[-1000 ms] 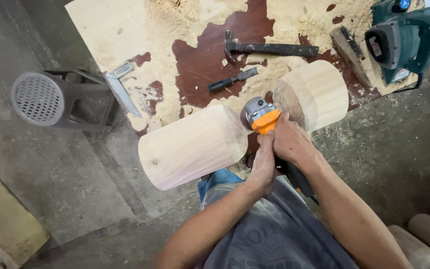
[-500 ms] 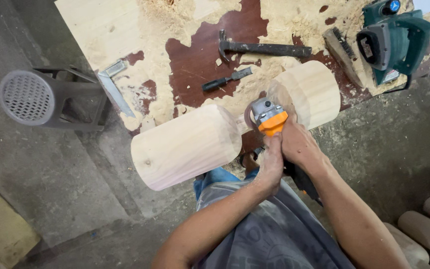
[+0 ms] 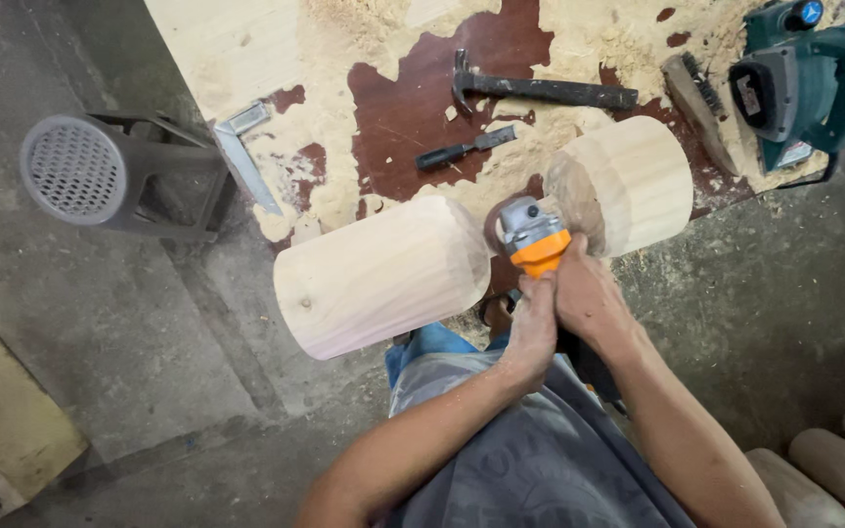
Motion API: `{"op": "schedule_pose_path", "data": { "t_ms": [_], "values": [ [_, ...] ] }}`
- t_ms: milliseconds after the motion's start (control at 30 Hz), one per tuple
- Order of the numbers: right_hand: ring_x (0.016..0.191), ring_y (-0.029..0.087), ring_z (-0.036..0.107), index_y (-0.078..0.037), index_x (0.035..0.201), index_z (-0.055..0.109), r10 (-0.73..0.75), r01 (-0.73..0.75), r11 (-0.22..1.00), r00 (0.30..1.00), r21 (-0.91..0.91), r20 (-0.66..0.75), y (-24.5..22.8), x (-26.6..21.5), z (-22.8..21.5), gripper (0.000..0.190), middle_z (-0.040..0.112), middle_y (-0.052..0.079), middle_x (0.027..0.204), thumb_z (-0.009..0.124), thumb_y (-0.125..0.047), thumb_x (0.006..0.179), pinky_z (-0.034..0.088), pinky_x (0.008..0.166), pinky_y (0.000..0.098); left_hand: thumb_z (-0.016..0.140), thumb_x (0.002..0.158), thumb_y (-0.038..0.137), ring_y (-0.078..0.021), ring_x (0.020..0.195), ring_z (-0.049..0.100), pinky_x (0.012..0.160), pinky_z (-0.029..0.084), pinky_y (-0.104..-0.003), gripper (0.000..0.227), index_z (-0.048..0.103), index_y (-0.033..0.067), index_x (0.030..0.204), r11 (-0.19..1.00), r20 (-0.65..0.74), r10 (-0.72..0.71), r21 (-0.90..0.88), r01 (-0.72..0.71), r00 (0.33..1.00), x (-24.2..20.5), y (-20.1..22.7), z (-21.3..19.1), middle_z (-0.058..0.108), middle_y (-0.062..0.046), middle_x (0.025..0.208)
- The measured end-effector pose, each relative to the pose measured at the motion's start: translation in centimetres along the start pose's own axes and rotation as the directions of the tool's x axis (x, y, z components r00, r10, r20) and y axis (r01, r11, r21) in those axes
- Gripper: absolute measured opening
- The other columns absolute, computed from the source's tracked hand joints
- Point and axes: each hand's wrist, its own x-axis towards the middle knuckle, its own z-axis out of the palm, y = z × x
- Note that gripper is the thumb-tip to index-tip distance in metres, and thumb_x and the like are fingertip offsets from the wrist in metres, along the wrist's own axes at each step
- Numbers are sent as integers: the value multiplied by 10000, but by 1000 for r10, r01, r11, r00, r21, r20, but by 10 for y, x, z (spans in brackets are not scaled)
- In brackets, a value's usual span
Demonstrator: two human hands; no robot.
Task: The person uses an angle grinder to smooth the surface of a wooden log segment on a workbench. The person holds the tool with both hands and moves it along the wood, generating sawdust. The person briefly rotates the log to access different areas.
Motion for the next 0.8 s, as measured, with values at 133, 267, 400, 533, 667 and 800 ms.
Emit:
{"op": "schedule_pose_path", "data": {
  "t_ms": [133, 267, 400, 533, 667, 800],
  "values": [
    [1026, 539, 667, 89, 1172, 444, -18, 18, 1000, 1000, -4, -21, -1, -6, 5, 739, 680, 379, 1029, 787, -445, 793, 526, 885, 557, 421, 1010, 465, -181, 1133, 533, 1003, 417, -326, 535, 536, 30, 1298, 998, 11, 68, -5, -67, 998, 0, -5, -8, 608, -98, 1225],
    [1014, 541, 672, 91, 1195, 429, 31, -31, 999, 999, -13, -36, 3, -7, 7, 753, 677, 383, 1033, 777, -450, 803, 529, 882, 561, 419, 1038, 425, -233, 1113, 535, 996, 428, -365, 508, 534, -9, 1276, 988, 22, 136, 71, -137, 990, 1, -10, -7, 607, -157, 1205],
    [1031, 542, 659, 79, 1189, 441, 47, -43, 998, 994, 36, -101, 11, -7, 12, 731, 681, 372, 1031, 771, -458, 818, 509, 887, 579, 391, 1048, 420, -246, 1198, 550, 1063, 396, -351, 502, 489, 19, 1335, 970, 85, 199, 122, -209, 976, 4, -14, -8, 601, -160, 1264],
    [1019, 556, 648, 84, 1228, 417, -25, 35, 996, 992, 79, -123, 23, -13, 23, 734, 674, 374, 1026, 749, -430, 822, 503, 877, 584, 373, 1064, 437, -262, 1245, 539, 1081, 384, -354, 539, 472, 23, 1394, 947, 85, 251, 185, -263, 964, 1, -25, -13, 590, -153, 1322],
    [1007, 559, 640, 54, 1168, 448, -38, 51, 994, 990, 98, -135, 28, -15, 39, 666, 675, 366, 1011, 743, -445, 841, 490, 857, 595, 381, 1082, 419, -264, 1261, 538, 1093, 380, -351, 530, 446, 18, 1422, 946, 98, 256, 182, -270, 962, -1, -34, -24, 582, -161, 1330],
    [963, 560, 649, 47, 1208, 440, -81, 97, 991, 983, 97, -165, 32, -18, 48, 639, 682, 356, 976, 709, -431, 880, 495, 831, 598, 383, 1086, 401, -264, 1257, 550, 1087, 391, -352, 520, 457, 12, 1424, 938, 119, 263, 199, -283, 957, -1, -42, -31, 594, -163, 1318]
  ]
}}
